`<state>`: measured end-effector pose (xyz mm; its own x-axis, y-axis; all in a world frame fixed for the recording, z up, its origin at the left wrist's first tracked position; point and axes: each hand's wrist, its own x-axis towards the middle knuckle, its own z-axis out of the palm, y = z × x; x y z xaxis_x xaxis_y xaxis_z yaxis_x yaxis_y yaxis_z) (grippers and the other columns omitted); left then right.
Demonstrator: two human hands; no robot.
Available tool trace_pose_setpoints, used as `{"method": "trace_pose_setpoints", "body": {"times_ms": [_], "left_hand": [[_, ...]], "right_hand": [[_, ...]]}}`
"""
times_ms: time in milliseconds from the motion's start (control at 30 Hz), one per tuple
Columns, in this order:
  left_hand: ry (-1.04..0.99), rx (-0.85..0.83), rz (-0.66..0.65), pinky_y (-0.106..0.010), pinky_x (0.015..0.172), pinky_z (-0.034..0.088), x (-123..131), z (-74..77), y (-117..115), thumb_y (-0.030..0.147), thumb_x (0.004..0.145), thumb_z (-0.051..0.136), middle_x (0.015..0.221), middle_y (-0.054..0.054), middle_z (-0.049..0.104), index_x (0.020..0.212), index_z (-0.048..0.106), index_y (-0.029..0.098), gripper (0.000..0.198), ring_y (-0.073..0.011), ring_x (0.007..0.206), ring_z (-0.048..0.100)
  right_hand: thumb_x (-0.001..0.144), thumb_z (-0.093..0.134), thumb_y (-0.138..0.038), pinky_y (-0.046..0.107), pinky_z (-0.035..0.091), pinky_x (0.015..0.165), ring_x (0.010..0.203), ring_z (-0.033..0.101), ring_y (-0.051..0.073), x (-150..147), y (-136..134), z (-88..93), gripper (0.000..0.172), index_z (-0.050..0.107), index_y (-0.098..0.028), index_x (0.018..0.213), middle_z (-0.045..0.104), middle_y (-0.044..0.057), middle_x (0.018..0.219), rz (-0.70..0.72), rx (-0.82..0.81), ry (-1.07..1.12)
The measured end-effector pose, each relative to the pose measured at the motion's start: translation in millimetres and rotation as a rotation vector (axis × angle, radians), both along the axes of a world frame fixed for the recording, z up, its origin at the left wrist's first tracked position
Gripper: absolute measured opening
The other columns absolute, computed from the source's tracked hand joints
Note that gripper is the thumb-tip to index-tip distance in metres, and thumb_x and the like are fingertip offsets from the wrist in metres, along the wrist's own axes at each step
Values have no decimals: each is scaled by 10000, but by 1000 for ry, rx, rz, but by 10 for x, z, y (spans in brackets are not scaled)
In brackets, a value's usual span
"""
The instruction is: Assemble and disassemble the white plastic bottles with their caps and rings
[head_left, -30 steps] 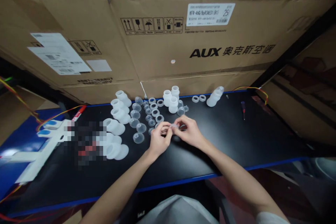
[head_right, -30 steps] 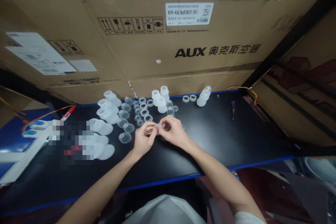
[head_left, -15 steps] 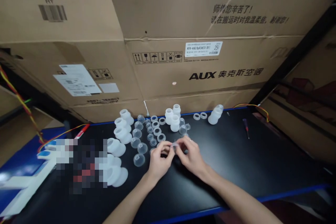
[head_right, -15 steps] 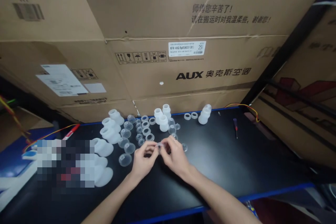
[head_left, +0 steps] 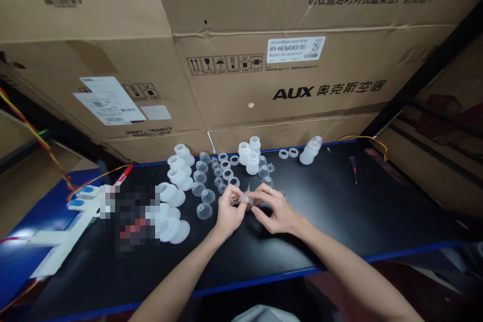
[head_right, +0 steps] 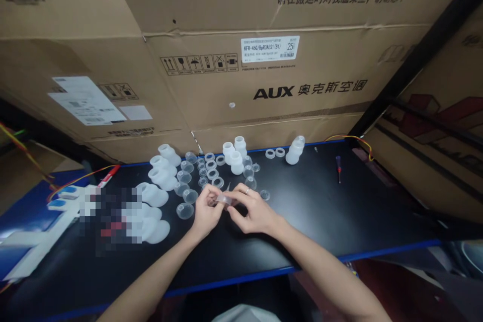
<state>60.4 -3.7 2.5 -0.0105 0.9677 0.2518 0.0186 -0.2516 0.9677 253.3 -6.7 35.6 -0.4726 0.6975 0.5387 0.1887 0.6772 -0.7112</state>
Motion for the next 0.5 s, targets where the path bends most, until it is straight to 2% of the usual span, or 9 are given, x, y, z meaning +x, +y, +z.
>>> {"method": "trace_pose_setpoints", "body": {"times_ms": [133, 233, 367, 500], "left_hand": [[7, -39, 29, -215, 536, 507, -17, -60, 22, 320, 832, 824, 649, 61, 619, 839, 493, 234, 342, -126, 533, 633], [-18, -29, 29, -220, 597, 535, -34, -56, 49, 354, 855, 830, 733, 36, 657, 901, 519, 229, 338, -138, 636, 681], [-160, -44, -107, -250, 678, 583, -47, 22, 47, 455, 919, 802, 982, -33, 712, 1070, 555, 226, 369, -151, 774, 702], [-267, -98, -222, -297, 702, 639, -28, 74, 20, 507, 927, 801, 1214, -97, 700, 1206, 547, 233, 467, -187, 885, 728]], "right_hand": [[1036, 608, -172, 365, 659, 886, 919, 729, 197, -15, 18, -35, 443, 668, -289, 1459, 674, 86, 1138, -25, -7, -25], [1058, 624, -200, 369, 648, 915, 962, 732, 205, -64, 22, -69, 430, 663, -304, 1474, 692, 89, 1163, -81, -2, -36], [1085, 628, -239, 388, 632, 901, 1043, 730, 240, -77, 51, -97, 445, 632, -338, 1519, 721, 102, 1223, -163, 83, -113], [1092, 601, -205, 406, 615, 894, 1057, 719, 254, -11, 130, -105, 468, 623, -366, 1531, 736, 97, 1235, -201, 200, -171]]}}
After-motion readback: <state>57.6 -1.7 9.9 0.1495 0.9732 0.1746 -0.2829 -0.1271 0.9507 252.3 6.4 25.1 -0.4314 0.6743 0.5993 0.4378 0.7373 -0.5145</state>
